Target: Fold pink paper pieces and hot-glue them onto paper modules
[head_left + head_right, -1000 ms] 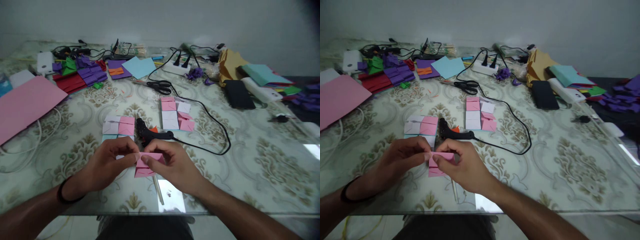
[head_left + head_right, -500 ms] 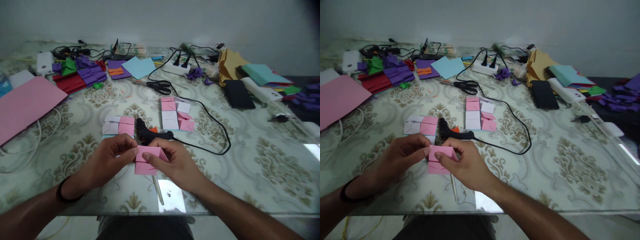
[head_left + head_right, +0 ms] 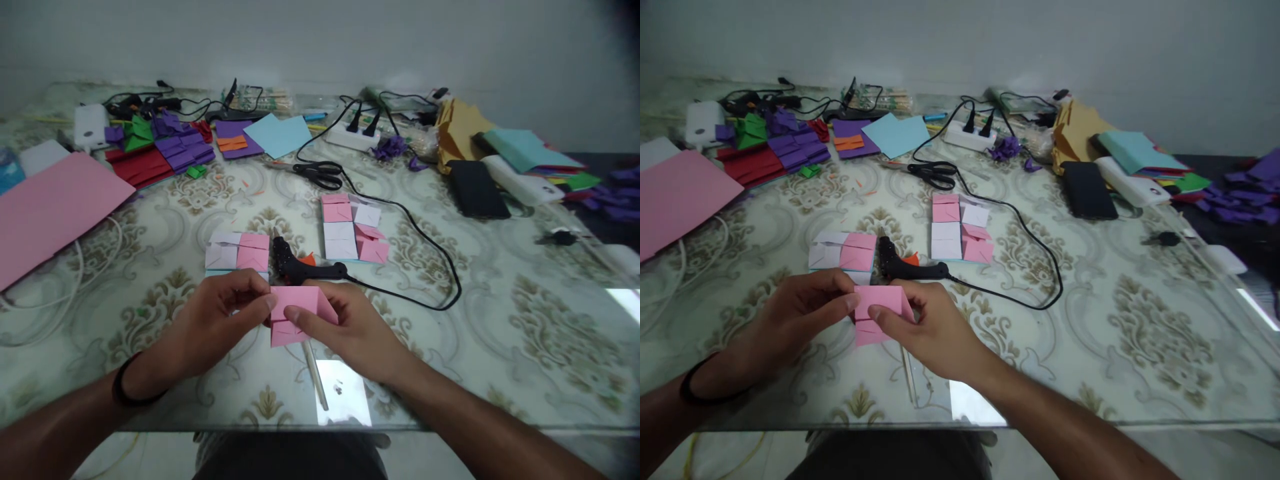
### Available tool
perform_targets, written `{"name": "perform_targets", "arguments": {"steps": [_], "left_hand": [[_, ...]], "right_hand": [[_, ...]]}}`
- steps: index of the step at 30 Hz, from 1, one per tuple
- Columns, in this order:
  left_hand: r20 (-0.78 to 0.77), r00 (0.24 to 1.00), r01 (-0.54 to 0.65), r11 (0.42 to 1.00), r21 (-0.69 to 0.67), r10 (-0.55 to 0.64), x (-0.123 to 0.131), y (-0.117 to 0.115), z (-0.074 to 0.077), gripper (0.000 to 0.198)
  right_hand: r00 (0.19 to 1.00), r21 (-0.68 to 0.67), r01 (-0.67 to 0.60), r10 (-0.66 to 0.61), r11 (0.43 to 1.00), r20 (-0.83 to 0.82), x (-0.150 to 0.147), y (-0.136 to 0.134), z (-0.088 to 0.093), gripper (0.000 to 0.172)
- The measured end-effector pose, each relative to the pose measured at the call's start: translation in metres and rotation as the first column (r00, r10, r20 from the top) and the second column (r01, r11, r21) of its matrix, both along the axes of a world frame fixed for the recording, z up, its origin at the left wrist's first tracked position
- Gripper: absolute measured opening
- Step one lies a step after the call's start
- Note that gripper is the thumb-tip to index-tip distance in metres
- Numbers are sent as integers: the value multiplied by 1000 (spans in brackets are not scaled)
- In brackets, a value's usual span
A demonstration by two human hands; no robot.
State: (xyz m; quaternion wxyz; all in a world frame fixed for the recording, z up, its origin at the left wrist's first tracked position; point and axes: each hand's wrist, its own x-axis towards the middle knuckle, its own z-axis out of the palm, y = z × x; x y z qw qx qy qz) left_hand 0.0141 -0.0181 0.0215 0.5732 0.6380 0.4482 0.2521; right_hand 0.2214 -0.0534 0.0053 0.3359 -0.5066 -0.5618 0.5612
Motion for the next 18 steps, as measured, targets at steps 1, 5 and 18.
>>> {"name": "perform_targets", "arguments": {"steps": [1, 5, 18], "left_hand": [[-2, 1000, 21, 1000, -11, -21, 0, 0, 0, 17], [-9, 997, 81, 996, -31, -82, 1, 0, 0, 21], [-4, 989, 148, 989, -8, -148, -1, -1, -3, 21]], "right_hand": [[1000, -1, 6, -6, 1000, -12, 0, 0, 0, 37], [1000, 0, 18, -18, 1000, -17, 1, -1, 2, 38], [984, 25, 30, -26, 999, -177, -1, 0, -3, 23]]}}
